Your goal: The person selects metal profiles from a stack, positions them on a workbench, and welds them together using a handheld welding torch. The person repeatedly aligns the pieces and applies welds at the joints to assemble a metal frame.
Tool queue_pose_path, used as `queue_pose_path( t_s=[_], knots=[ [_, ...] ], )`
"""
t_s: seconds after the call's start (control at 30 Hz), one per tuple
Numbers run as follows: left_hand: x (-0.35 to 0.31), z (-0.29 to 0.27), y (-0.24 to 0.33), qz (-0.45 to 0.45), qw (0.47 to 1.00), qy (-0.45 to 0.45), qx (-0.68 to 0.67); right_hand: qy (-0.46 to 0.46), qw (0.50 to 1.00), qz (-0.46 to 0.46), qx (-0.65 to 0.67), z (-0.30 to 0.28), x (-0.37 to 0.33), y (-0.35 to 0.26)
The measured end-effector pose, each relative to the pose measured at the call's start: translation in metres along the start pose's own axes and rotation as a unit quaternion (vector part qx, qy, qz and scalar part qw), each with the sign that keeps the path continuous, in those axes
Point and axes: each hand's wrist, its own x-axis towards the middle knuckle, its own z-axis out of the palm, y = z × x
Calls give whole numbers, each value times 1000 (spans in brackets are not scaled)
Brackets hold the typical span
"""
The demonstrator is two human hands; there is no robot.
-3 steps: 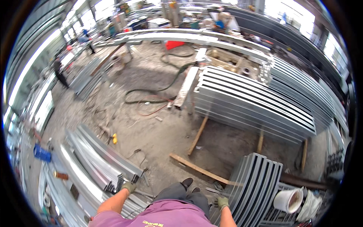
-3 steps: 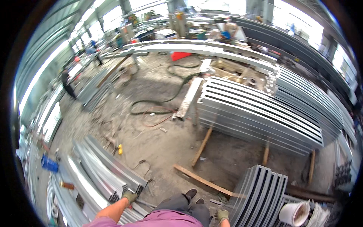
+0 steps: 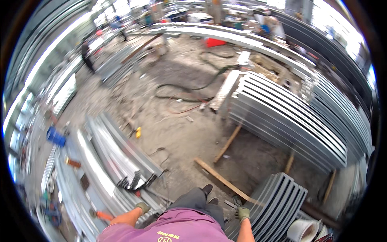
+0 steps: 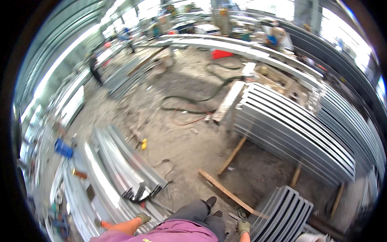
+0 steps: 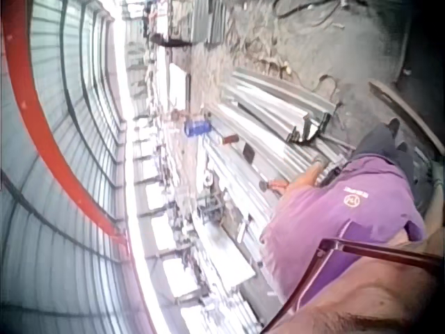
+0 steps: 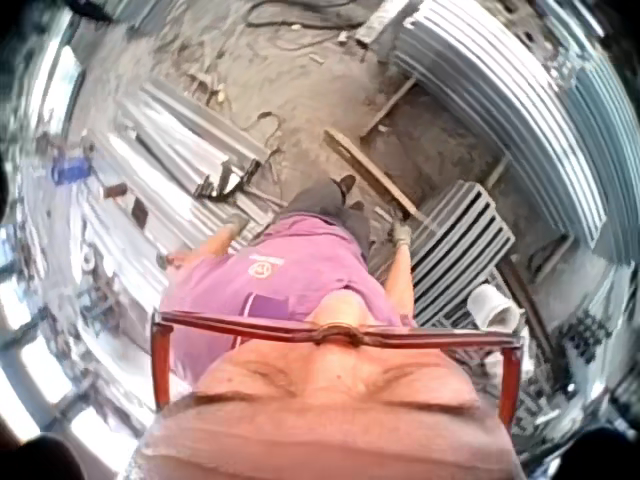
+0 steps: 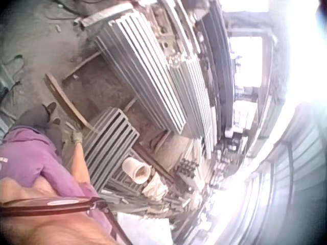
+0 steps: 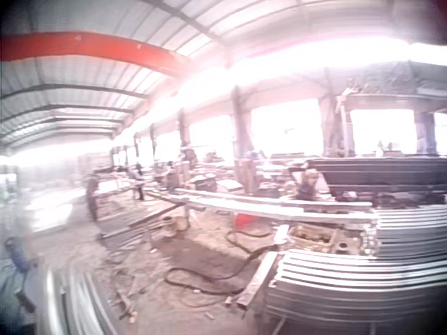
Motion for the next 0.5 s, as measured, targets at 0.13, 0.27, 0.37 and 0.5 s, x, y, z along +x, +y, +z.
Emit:
queue_pose_path(
  t_s=[0.13, 0.27, 0.37, 0.5],
  knots=[
    [-71, 156, -14, 114, 966, -212, 94, -35, 999, -13, 4, 11, -8, -48],
    [-97, 161, 61, 37, 973, -176, -142, -61, 992, 27, -104, 9, -12, -73],
    [-95, 142, 82, 19, 967, -150, -206, -96, 985, 54, -130, 23, 1, -80],
    [-41, 84, 81, 16, 965, -132, -228, -116, 965, 73, -223, 44, 50, -99]
  ],
)
